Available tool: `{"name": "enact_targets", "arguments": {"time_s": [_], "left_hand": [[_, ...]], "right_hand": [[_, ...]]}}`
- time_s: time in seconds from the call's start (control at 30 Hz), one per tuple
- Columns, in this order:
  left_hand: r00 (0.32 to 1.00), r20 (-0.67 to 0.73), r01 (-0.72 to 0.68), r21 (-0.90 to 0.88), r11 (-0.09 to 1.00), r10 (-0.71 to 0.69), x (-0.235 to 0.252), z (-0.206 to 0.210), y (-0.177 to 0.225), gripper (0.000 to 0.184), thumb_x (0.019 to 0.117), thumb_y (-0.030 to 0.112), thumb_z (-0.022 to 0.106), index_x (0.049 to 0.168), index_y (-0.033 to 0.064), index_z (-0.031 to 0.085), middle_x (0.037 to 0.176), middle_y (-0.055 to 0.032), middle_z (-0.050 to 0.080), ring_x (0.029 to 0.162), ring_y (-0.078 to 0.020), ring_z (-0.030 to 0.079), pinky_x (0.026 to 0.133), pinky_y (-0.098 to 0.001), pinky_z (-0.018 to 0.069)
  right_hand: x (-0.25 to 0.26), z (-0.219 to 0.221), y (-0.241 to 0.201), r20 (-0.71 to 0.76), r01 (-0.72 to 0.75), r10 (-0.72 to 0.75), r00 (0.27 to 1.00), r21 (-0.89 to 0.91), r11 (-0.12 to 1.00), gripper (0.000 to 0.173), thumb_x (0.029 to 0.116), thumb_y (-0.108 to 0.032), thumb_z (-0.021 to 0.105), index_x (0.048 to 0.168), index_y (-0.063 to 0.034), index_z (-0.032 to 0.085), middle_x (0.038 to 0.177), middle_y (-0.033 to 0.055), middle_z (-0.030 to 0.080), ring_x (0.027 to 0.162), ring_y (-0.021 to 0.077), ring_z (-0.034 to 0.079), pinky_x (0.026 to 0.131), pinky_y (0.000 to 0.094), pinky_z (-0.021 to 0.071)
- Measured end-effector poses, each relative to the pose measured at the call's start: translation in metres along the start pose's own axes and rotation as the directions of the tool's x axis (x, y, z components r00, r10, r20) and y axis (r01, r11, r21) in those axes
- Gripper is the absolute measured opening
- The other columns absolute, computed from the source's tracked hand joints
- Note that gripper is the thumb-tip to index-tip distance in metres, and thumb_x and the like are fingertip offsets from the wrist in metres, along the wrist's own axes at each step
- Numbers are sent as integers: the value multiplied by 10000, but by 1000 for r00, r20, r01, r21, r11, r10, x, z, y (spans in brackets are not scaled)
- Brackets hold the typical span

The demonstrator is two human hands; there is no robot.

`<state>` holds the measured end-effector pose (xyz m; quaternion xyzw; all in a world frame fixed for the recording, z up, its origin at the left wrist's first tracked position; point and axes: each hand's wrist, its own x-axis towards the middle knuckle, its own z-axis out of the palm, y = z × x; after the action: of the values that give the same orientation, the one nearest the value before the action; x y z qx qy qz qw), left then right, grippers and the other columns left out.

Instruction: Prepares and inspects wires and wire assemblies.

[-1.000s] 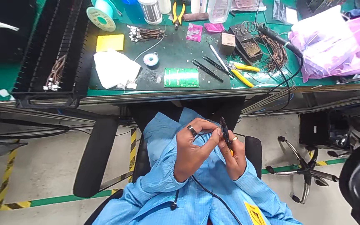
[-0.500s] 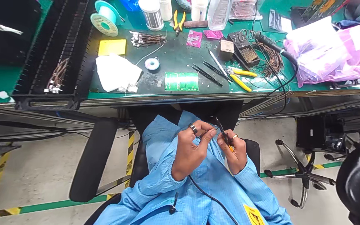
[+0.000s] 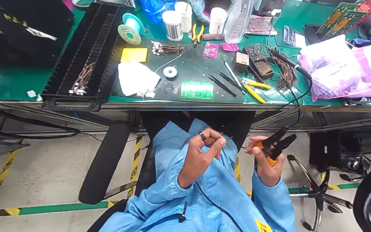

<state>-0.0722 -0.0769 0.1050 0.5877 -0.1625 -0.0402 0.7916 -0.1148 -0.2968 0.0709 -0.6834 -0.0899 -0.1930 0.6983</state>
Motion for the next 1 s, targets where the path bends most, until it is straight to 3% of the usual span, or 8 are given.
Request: {"name": "enact_targets", "arguments": {"time_s": [0.2, 0.3, 0.4, 0.53, 0.7, 0.87, 0.97, 1.0], "left_hand": [[1000, 7, -22, 66, 998, 22, 0, -5, -4, 87, 987, 43, 653, 1012, -39, 668, 838, -64, 726, 747, -119, 703, 714, -267, 607], [999, -16, -36, 91, 995, 38, 1, -10, -1, 66, 984, 48, 660, 991, -17, 672, 876, -61, 745, 817, -122, 719, 780, -278, 609], [996, -66, -50, 118, 992, 58, 2, -16, 1, 51, 981, 56, 664, 965, 9, 672, 881, -53, 750, 824, -126, 717, 777, -282, 600], [994, -90, -47, 118, 992, 58, 8, -25, 5, 67, 996, 71, 643, 949, 31, 669, 855, -46, 749, 771, -121, 717, 724, -261, 604], [996, -80, -37, 120, 992, 46, 10, -32, 3, 101, 1008, 123, 641, 938, 78, 698, 832, -30, 758, 657, -54, 675, 563, -162, 522], [994, 93, -78, 192, 978, 61, 13, -28, 4, 93, 1017, 198, 647, 1019, 231, 734, 934, 59, 787, 767, -36, 725, 636, -162, 567], [982, 177, -97, 160, 982, 68, 17, -31, 0, 135, 1012, 113, 637, 1040, 180, 751, 983, 57, 782, 896, -82, 737, 815, -256, 605], [977, 196, -104, 131, 986, 77, 18, -32, -1, 134, 1008, 80, 633, 1048, 135, 748, 994, 28, 776, 934, -121, 736, 875, -310, 602]], "right_hand": [[14, 28, -5, 134, 41, -40, 990, -4, 999, 504, 976, -312, 704, 1324, 32, 583, 999, 99, 733, 880, 202, 713, 806, 363, 617], [46, 25, -9, 164, 181, -134, 977, -313, 932, 638, 1024, -469, 586, 1404, 35, 495, 1062, 114, 705, 916, 176, 691, 773, 331, 600], [89, 23, -1, 136, 210, -165, 977, -765, 609, 557, 1004, -441, 581, 1354, -8, 574, 1091, 151, 690, 916, 241, 686, 731, 416, 587], [146, 27, 14, 82, 97, -68, 994, -958, 269, 497, 950, -452, 647, 1296, -95, 660, 1189, 224, 659, 1038, 441, 662, 710, 586, 558], [179, 1, 27, -75, -77, 18, 997, -977, 199, 551, 948, -524, 651, 1299, -99, 667, 1238, 275, 628, 1115, 500, 613, 791, 674, 505], [189, -24, 32, -161, -179, 109, 981, -967, 180, 544, 960, -548, 627, 1340, -162, 679, 1359, 208, 621, 1251, 420, 582, 1007, 627, 467], [184, -22, 27, -107, -122, 79, 991, -971, 208, 507, 1007, -529, 554, 1389, -211, 658, 1481, 143, 568, 1411, 360, 485, 1174, 645, 300], [175, -17, 20, -58, -53, -11, 998, -962, 267, 468, 1002, -488, 585, 1364, -207, 680, 1451, 129, 598, 1394, 329, 513, 1186, 594, 329]]}}
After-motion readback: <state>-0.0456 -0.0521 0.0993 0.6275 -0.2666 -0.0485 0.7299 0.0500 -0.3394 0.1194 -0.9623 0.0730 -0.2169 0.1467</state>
